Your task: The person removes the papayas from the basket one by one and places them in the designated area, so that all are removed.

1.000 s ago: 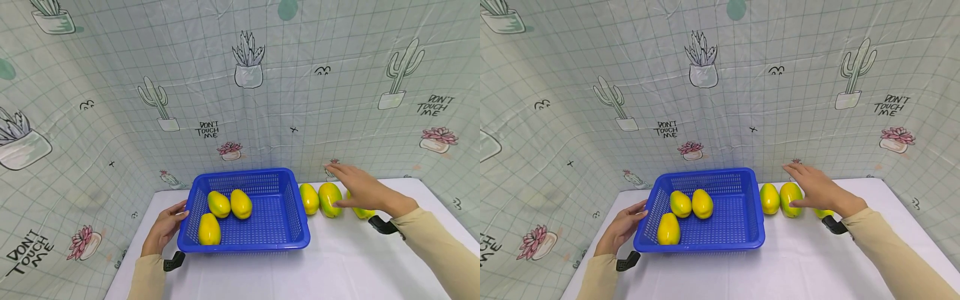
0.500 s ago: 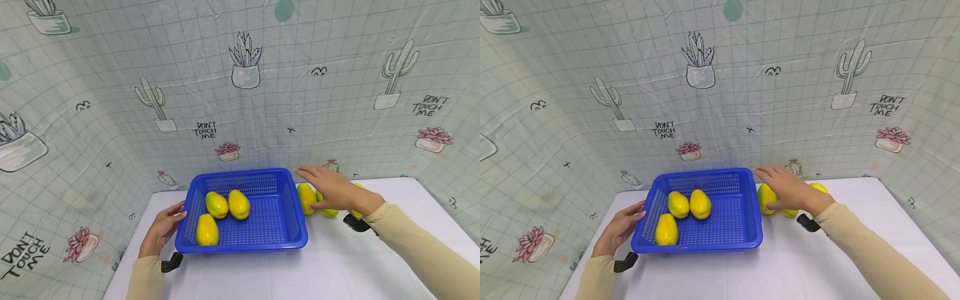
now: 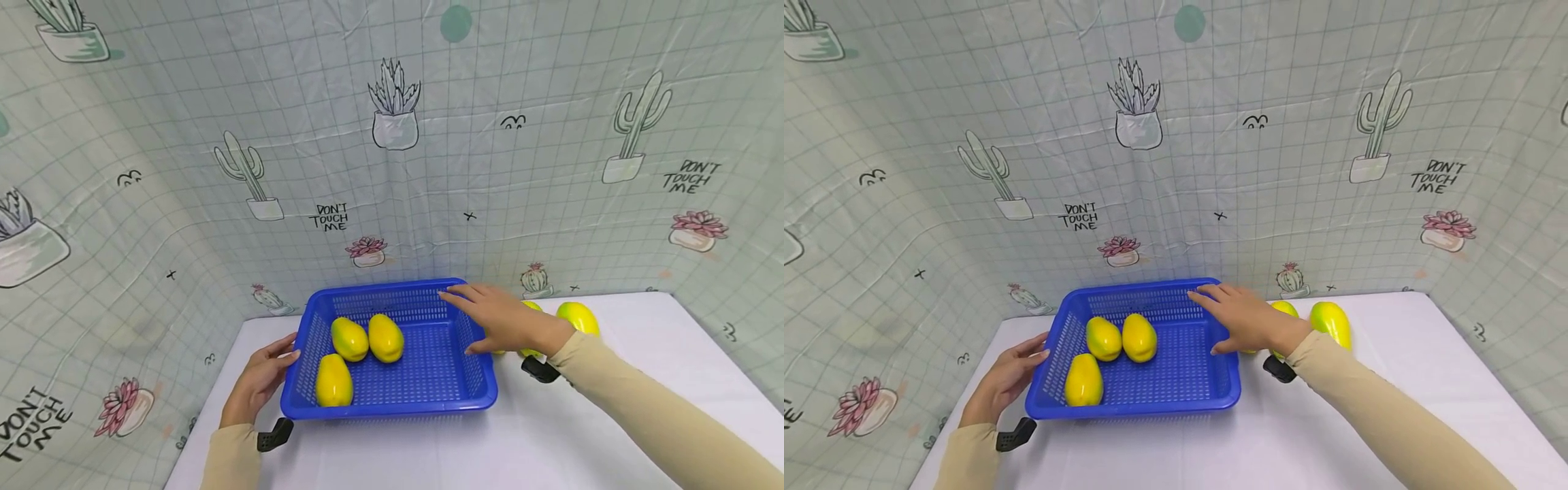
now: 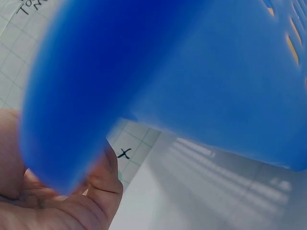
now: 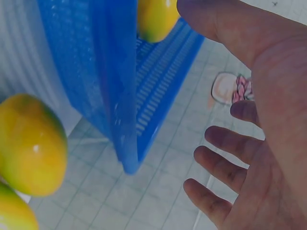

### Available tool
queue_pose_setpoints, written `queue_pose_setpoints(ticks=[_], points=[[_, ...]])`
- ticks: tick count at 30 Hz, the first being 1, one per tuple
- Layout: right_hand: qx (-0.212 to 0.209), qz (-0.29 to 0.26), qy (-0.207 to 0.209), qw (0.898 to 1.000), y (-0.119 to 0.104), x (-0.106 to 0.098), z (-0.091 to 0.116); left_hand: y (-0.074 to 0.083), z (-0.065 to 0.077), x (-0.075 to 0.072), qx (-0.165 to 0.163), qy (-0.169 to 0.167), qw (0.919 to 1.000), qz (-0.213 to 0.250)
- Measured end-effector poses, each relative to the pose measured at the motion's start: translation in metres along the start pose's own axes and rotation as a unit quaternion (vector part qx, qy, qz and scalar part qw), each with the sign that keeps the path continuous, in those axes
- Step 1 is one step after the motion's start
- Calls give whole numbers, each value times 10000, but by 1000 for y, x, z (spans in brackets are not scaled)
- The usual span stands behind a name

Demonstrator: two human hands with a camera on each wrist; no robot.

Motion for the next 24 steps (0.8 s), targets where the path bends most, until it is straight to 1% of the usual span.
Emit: queue_pose_setpoints(ticks=[5, 10, 15, 24], points=[[-65, -143, -124, 9998, -8, 8, -10, 0, 1, -1, -7, -28, 10000, 8], [-66, -327, -271, 9991, -18, 11, -22, 1, 0, 0, 11, -65, 9999, 93], [-100, -347, -398, 9986, -26, 16, -36, 0, 0, 0, -8, -42, 9999, 141], [-153, -420, -784, 9959, -37, 37, -66, 0, 0, -1, 33, -49, 9999, 150]])
Point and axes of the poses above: each hand's wrist, its own z-axis away from the middle knuckle, its own x-axis out of the palm, y = z × x, the point moved 6 cm from there along -z, towards the middle knuckle, and after that the axes turned 9 degrees about y, right-handed, at the moved point
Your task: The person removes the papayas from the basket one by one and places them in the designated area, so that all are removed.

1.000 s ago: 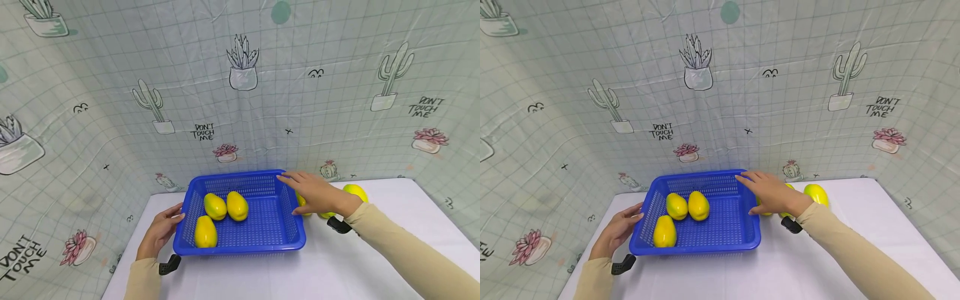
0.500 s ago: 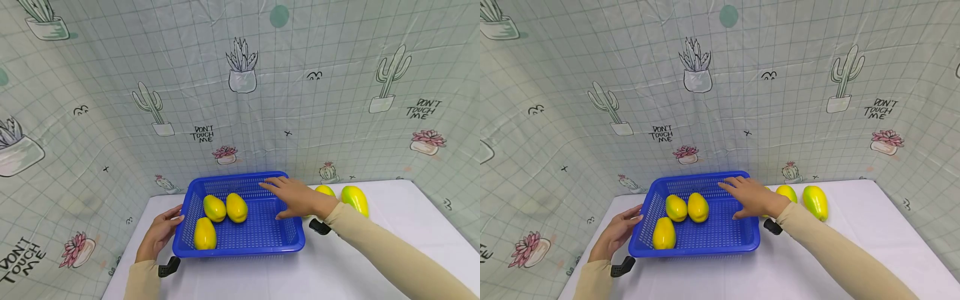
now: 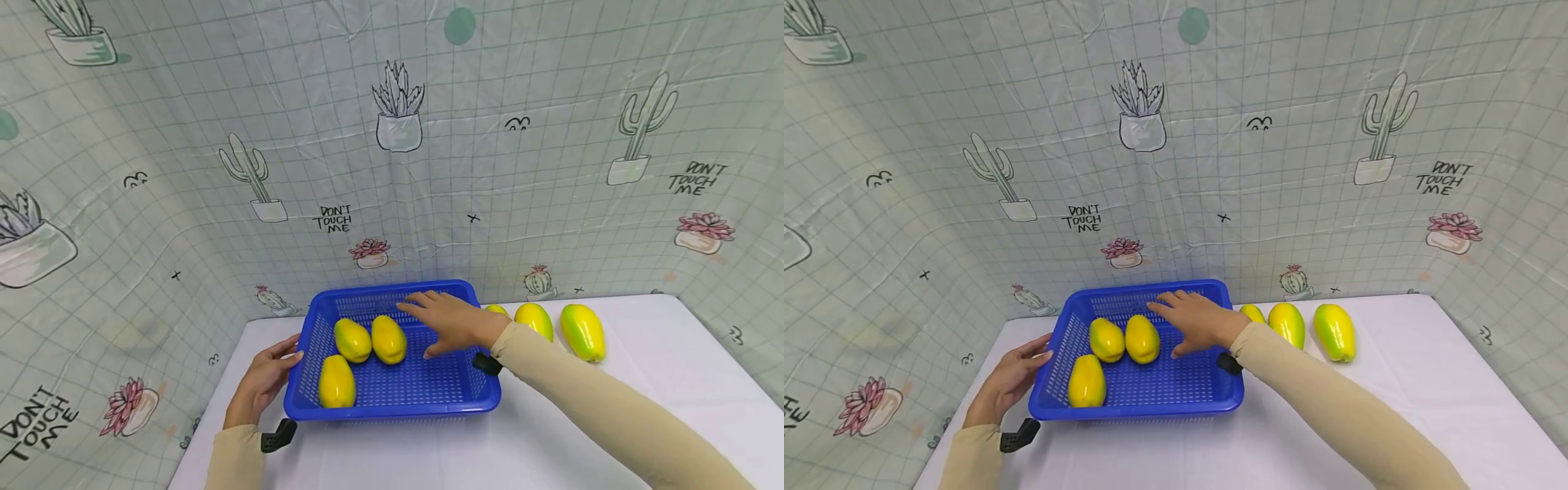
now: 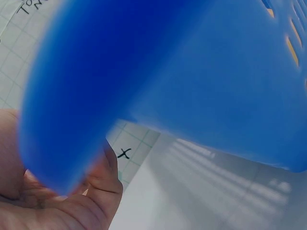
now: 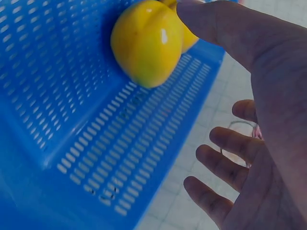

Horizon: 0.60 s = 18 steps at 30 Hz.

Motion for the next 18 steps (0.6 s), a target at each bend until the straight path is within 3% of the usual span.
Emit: queue_pose_setpoints(ticks=[7, 18], points=[[110, -124, -343, 9993, -4, 20, -21, -1, -1, 1, -55, 16, 10000, -13], [256, -279, -545, 9978, -8, 37, -37, -1, -3, 1, -19, 54, 10000, 39]])
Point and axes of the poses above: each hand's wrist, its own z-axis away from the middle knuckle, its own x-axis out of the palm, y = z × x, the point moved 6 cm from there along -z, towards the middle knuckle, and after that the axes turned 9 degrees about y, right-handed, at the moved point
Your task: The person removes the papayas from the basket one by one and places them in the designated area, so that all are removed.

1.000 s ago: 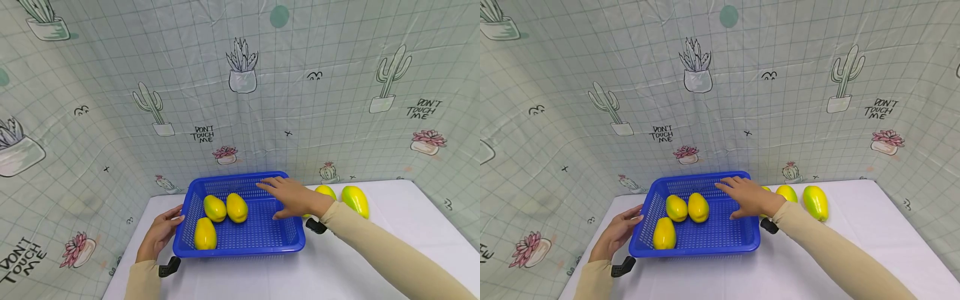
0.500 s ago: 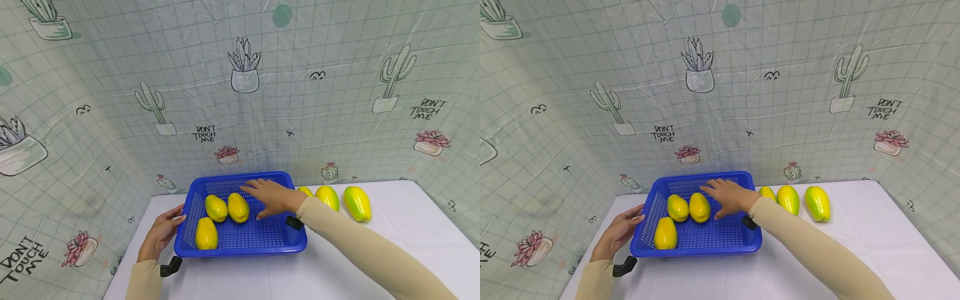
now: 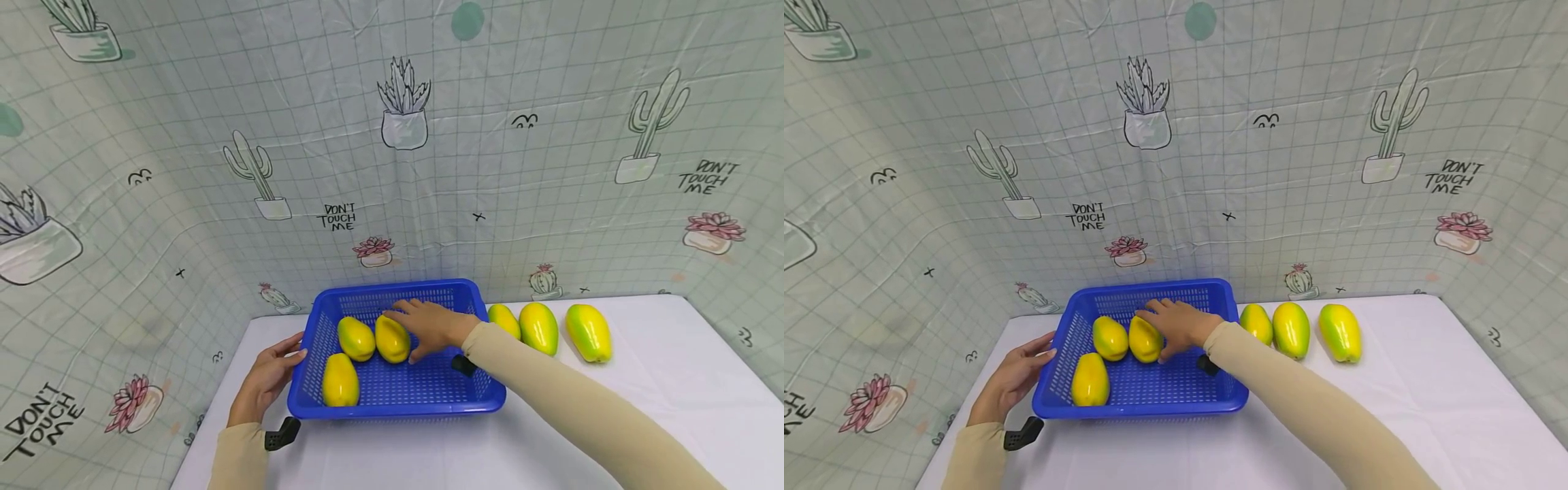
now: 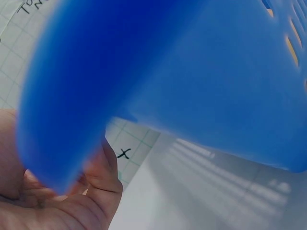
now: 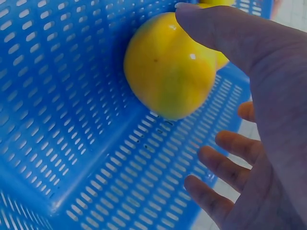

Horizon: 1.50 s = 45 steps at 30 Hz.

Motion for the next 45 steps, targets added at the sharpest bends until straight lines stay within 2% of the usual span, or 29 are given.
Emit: queue_pose_setpoints(ticks=[10, 22, 29, 37, 45], points=[[136, 150, -164, 9997, 3, 14, -15, 0, 0, 0, 28, -39, 10000, 22], [223, 291, -214, 9991, 7, 24, -22, 0, 0, 0, 17, -65, 10000, 11], [264, 50, -259, 9993, 9, 28, -25, 0, 0, 0, 7, -69, 10000, 13], [231, -253, -443, 9984, 4, 29, -20, 1, 1, 0, 3, -65, 10000, -1], [213, -398, -453, 9980, 2, 28, -19, 0, 1, 1, -14, -62, 10000, 16]])
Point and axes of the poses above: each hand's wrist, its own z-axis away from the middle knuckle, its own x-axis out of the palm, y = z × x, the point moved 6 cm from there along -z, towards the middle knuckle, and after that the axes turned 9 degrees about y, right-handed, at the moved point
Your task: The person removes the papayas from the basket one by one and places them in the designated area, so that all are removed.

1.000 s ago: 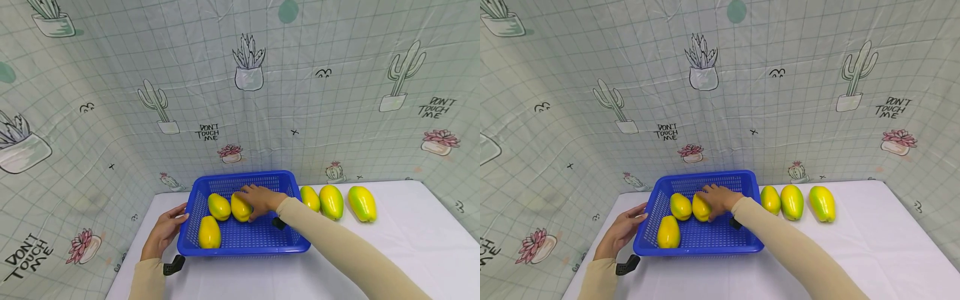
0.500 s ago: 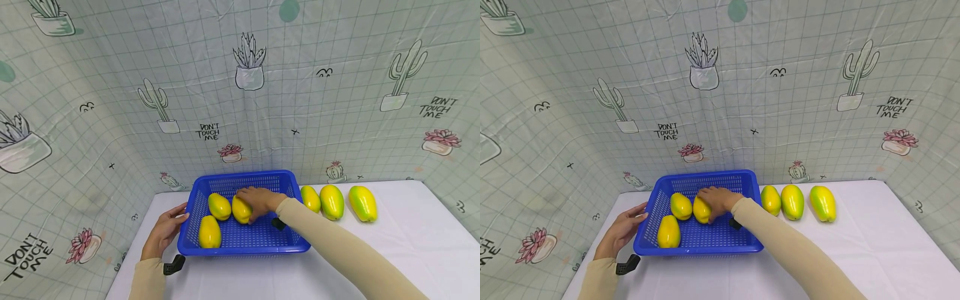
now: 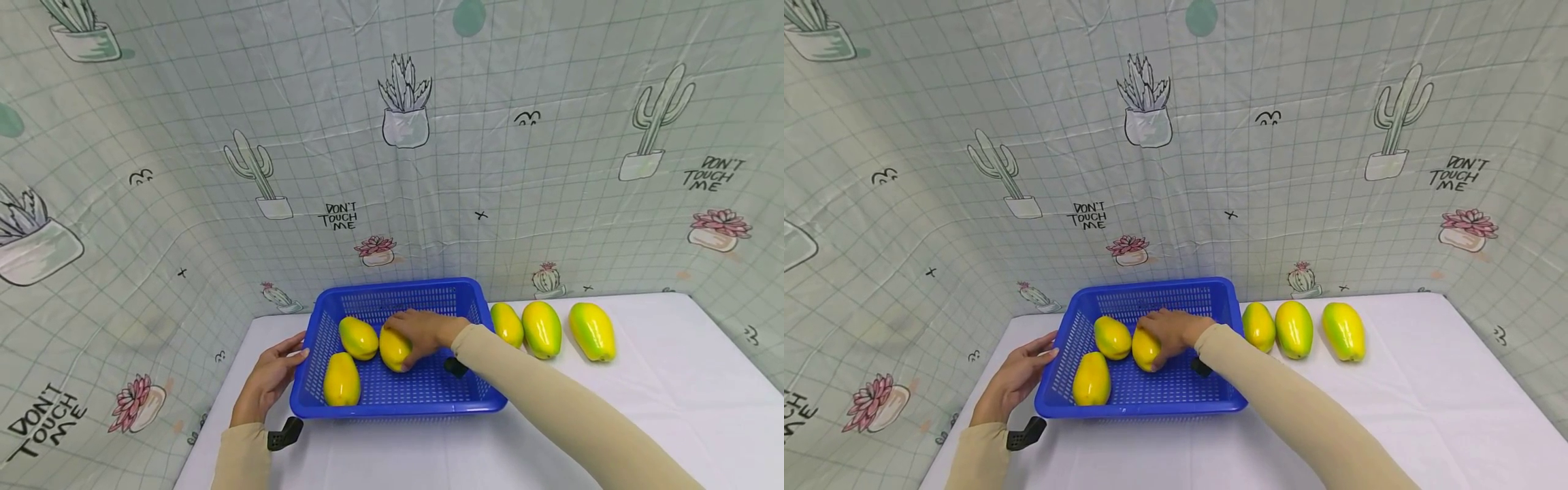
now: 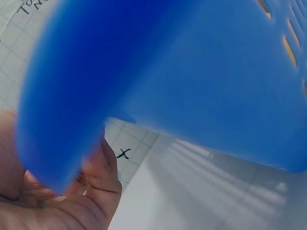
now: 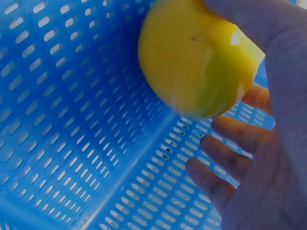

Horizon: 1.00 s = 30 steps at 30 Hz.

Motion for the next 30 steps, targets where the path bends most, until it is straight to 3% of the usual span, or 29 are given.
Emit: queue_pose_setpoints(ticks=[10, 18, 30], points=[[-50, 183, -145, 9997, -4, 3, 1, 1, 1, 1, 21, 69, 10000, -4], [93, -35, -211, 9997, -2, 6, 3, 0, 0, 1, 15, 111, 9999, -57], [-137, 741, 132, 9971, -3, -14, 22, 1, 1, 2, 83, 22, 9999, -100]])
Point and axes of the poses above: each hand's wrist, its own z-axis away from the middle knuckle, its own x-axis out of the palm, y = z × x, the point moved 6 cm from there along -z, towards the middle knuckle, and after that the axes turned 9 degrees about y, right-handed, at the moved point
